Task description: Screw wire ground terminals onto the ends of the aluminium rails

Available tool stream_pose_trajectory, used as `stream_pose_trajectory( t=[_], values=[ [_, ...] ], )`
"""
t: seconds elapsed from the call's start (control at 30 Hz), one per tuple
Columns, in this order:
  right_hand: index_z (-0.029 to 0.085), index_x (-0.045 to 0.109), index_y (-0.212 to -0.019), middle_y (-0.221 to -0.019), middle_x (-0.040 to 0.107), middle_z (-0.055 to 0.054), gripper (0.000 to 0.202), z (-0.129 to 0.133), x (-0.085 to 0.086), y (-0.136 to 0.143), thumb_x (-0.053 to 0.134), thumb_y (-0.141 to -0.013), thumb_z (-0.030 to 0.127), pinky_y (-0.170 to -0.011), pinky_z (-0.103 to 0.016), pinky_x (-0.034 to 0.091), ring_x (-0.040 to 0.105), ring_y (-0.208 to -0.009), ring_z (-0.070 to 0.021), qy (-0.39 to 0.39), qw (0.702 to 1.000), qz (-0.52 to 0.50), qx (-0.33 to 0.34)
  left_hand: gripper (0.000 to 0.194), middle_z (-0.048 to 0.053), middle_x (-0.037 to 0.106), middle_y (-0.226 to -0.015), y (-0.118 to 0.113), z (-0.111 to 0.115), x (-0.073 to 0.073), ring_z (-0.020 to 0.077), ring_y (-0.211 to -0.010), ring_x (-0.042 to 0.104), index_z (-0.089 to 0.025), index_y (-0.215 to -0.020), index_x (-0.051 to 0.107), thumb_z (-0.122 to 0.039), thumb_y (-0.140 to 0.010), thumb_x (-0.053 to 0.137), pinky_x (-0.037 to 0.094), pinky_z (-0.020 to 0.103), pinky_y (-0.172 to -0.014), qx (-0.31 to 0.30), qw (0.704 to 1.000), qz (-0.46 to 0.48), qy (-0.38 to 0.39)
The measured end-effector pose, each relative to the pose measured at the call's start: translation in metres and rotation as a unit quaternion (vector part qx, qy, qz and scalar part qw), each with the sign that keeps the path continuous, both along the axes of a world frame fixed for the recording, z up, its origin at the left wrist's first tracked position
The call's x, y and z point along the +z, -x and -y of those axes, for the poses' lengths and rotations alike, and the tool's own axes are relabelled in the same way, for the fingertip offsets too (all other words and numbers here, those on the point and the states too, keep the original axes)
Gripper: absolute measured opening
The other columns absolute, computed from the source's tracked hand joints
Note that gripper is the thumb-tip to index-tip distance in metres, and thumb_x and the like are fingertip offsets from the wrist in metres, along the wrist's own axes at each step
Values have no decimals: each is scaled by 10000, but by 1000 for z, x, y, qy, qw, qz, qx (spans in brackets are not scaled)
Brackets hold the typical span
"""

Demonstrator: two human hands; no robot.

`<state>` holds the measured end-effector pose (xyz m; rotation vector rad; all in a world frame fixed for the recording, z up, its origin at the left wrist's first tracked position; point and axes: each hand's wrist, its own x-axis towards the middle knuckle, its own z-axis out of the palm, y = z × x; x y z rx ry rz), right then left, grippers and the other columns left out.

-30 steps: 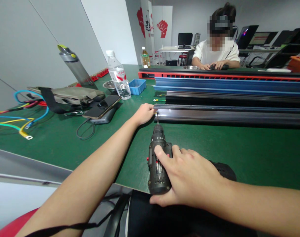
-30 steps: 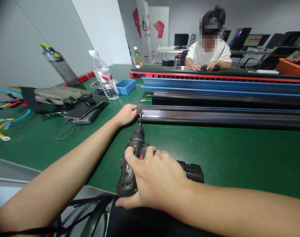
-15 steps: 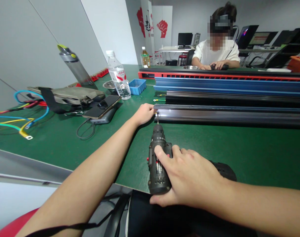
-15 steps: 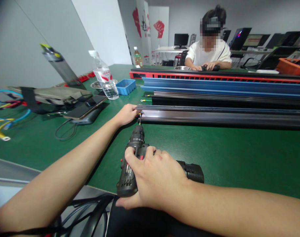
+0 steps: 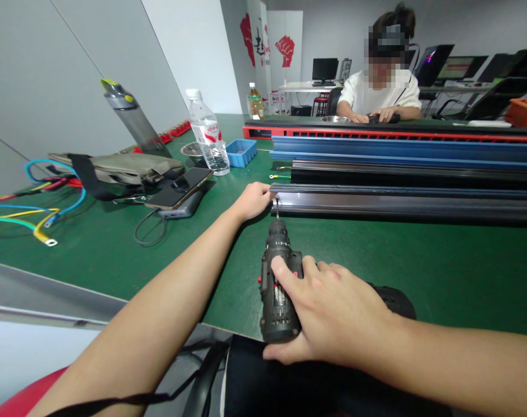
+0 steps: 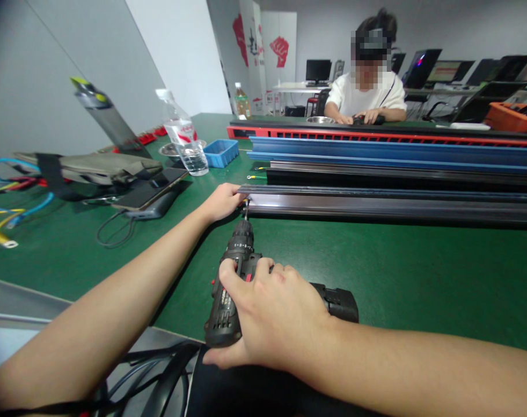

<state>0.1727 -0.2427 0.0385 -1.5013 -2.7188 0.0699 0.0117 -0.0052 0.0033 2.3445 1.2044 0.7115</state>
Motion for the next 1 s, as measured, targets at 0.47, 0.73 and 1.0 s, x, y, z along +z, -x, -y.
stream_pose_trajectory(
  t=[0.47, 0.73, 1.0],
  values=[
    [157, 395, -1489, -959, 634, -167, 1108, -1, 1, 0, 581, -698, 911, -684, -447, 562, 668, -833, -348, 7, 1000, 0, -2, 371, -25, 468, -551, 0, 2, 2, 138, -640, 432, -173, -548, 478, -416, -826, 450, 330, 237, -606, -2, 1000, 13, 17],
    [169, 421, -1461, -936, 630, -156, 1092, 0, -2, 0, 599, -681, 911, -656, -461, 571, 669, -818, -352, -11, 1000, -11, 1, 328, -24, 487, -563, 1, 2, 3, 144, -643, 450, -152, -567, 550, -393, -775, 472, 348, 246, -626, -1, 999, 29, 38],
    [163, 408, -1472, -960, 635, -158, 1110, -1, -1, 2, 613, -673, 906, -709, -453, 563, 667, -865, -350, 5, 1000, -12, -2, 295, -5, 618, -677, 4, -2, -1, 180, -718, 552, -110, -725, 696, -373, -693, 565, 421, 256, -682, -24, 998, 35, 43]
  ],
)
